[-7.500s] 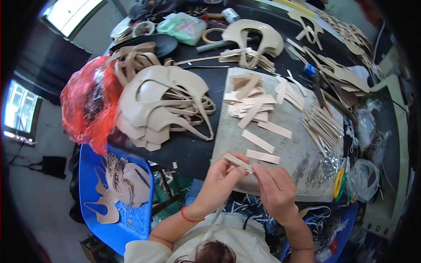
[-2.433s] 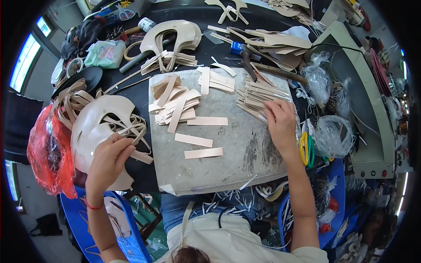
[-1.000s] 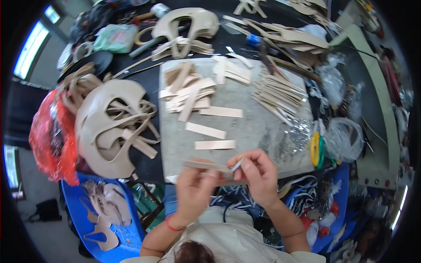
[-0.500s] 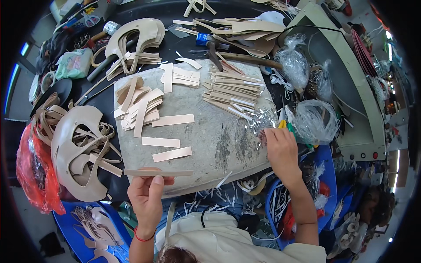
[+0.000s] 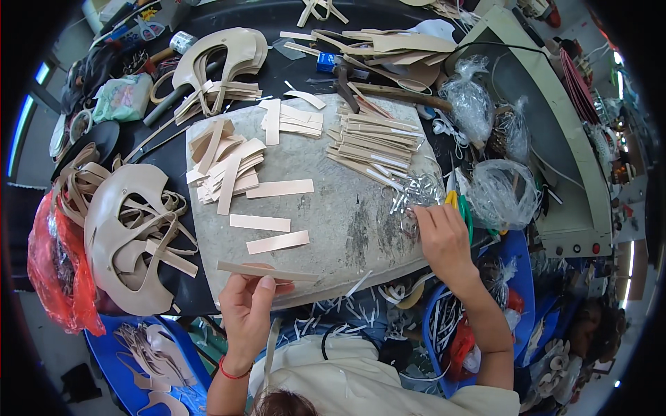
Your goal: The person assembles beige shoe components by hand, repeatedly picking up small rectangular strips and attaching them to the edges of larger curved shoe parts. The person handles the parts one at a time, aligning the strips and placing them onto the main body of the shoe component.
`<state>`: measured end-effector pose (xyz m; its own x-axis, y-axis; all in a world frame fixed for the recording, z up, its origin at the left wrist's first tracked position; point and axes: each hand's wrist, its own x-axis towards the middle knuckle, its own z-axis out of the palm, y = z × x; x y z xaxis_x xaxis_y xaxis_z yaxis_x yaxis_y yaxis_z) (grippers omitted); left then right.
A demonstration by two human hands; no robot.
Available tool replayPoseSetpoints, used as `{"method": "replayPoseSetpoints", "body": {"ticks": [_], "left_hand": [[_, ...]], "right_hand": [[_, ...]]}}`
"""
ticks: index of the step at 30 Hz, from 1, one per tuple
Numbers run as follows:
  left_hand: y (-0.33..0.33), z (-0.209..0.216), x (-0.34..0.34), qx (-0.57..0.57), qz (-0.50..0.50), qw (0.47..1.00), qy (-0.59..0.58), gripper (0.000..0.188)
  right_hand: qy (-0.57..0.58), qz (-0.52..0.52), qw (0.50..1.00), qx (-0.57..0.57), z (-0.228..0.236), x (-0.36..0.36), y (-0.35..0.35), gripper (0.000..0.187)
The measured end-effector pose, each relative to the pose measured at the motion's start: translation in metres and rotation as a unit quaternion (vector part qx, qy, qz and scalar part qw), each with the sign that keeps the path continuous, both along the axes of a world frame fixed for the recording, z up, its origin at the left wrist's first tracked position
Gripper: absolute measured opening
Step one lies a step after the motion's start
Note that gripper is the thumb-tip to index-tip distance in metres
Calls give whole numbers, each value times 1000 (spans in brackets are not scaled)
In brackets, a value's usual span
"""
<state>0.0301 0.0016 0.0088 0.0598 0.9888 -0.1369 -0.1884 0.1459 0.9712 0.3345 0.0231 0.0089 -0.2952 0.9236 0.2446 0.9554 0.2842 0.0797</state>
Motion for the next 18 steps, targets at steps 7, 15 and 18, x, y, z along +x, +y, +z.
{"method": "replayPoseSetpoints", "body": {"ticks": [7,15,18], "left_hand": [[-3,-6,-3,-15,-3,1000,-13,15],[0,-4,-1,-42,-21,997,-56,18],[2,-5,1,-68,-21,995,-67,19]], "right_hand": [[234,-33,972,11,10,6,7,15],[326,-73,942,-2,18,-18,7,13],[604,-119,761,-204,21,-46,-8,16]]}}
